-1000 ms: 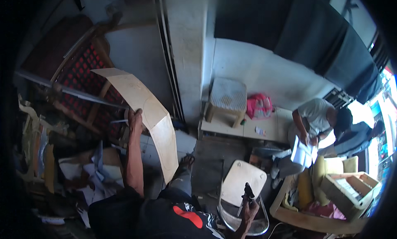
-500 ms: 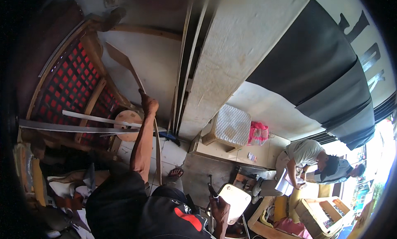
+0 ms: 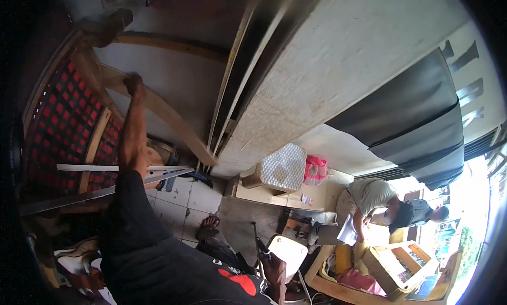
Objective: The person fits a curved piece of wood onto a metal chair frame, secures it with a clamp, removes and puts the wood away, and then loosens the clamp.
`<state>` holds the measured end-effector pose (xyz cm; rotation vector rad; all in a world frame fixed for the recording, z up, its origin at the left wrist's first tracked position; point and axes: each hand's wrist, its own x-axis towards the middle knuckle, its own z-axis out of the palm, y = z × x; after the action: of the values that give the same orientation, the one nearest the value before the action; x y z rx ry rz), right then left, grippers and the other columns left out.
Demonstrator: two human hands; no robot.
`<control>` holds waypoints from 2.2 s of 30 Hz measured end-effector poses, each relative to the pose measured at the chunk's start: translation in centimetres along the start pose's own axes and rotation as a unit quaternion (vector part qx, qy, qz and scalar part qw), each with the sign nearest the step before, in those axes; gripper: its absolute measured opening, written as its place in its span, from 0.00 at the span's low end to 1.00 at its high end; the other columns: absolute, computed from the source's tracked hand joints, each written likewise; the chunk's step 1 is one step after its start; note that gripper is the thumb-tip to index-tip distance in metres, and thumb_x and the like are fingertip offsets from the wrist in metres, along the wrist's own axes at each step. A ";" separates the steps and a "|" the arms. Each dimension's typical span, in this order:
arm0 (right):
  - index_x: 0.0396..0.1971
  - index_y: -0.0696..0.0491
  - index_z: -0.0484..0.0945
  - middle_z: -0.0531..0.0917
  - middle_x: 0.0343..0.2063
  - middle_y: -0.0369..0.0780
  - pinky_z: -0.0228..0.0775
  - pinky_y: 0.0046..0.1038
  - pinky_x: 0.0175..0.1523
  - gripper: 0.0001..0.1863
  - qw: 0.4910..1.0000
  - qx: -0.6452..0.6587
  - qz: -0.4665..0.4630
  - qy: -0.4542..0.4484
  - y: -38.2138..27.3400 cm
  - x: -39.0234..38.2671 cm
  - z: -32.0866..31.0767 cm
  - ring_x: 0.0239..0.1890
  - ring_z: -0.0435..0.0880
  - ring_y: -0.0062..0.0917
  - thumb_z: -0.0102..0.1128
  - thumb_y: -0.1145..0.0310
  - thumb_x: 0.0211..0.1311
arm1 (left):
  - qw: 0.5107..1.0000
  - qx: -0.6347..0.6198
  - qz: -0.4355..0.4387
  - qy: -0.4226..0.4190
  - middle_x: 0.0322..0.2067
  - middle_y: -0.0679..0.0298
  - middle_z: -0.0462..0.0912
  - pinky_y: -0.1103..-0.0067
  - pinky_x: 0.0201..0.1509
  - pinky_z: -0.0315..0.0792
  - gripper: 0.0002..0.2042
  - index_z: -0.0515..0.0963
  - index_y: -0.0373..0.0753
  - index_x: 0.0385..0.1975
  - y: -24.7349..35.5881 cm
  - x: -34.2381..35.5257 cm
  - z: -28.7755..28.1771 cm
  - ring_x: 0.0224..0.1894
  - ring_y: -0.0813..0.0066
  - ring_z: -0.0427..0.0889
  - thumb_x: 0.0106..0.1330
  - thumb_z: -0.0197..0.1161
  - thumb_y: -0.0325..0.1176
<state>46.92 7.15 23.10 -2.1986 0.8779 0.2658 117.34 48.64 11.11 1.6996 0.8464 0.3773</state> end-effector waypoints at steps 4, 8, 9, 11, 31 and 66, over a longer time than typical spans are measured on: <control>0.37 0.57 0.82 0.82 0.23 0.39 0.69 0.27 0.34 0.14 0.999 -0.028 0.028 -0.001 -0.4 0.3 -0.1 0.27 0.77 0.19 0.64 0.62 0.59 | 0.923 -0.380 0.053 -0.021 0.52 0.54 0.73 0.66 0.57 0.67 0.26 0.60 0.36 0.59 -5.5 -0.6 -0.9 0.54 0.58 0.73 0.62 0.57 0.36; 0.34 0.59 0.82 0.78 0.19 0.45 0.66 0.33 0.31 0.17 0.999 -0.022 -0.018 0.021 -1.0 0.7 0.0 0.22 0.74 0.27 0.63 0.57 0.60 | 0.916 -0.387 -0.089 -0.060 0.62 0.55 0.68 0.66 0.61 0.65 0.32 0.58 0.39 0.68 -13.1 -9.2 -1.9 0.59 0.61 0.71 0.65 0.57 0.40; 0.33 0.59 0.81 0.77 0.18 0.46 0.66 0.33 0.30 0.17 0.999 -0.020 -0.031 -0.006 -2.0 1.0 0.0 0.21 0.75 0.29 0.63 0.57 0.60 | 0.939 -0.337 -0.075 -0.007 0.61 0.56 0.68 0.67 0.60 0.65 0.30 0.61 0.40 0.67 -17.1 -8.5 -4.6 0.57 0.61 0.71 0.65 0.58 0.41; 0.35 0.56 0.82 0.80 0.20 0.40 0.67 0.30 0.32 0.15 0.998 -0.050 0.029 -0.030 -0.7 1.3 0.0 0.25 0.75 0.21 0.65 0.59 0.57 | 0.955 -0.280 -0.098 -0.021 0.59 0.57 0.70 0.67 0.58 0.67 0.28 0.63 0.38 0.64 -21.8 -15.6 -2.7 0.55 0.61 0.72 0.65 0.57 0.42; 0.60 0.51 0.72 0.73 0.22 0.30 0.58 0.18 0.28 0.24 0.926 0.336 0.050 0.166 5.9 -7.5 2.1 0.24 0.66 0.12 0.53 0.53 0.69 | 0.401 0.071 -0.060 -0.911 0.52 0.59 0.77 0.77 0.50 0.73 0.22 0.66 0.34 0.59 -21.9 -65.4 -11.7 0.51 0.72 0.78 0.69 0.54 0.38; 0.35 0.57 0.77 0.81 0.27 0.48 0.72 0.36 0.33 0.12 0.902 0.139 0.029 0.409 21.6 -21.6 4.6 0.30 0.82 0.43 0.59 0.62 0.64 | 0.500 0.048 -0.147 -0.852 0.24 0.69 0.78 0.83 0.22 0.73 0.12 0.78 0.38 0.30 -20.3 -83.6 -25.9 0.20 0.82 0.76 0.67 0.63 0.42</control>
<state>16.87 10.79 16.96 -1.9904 1.3177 -0.7762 36.21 10.10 14.73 1.1054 -0.4427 -1.4872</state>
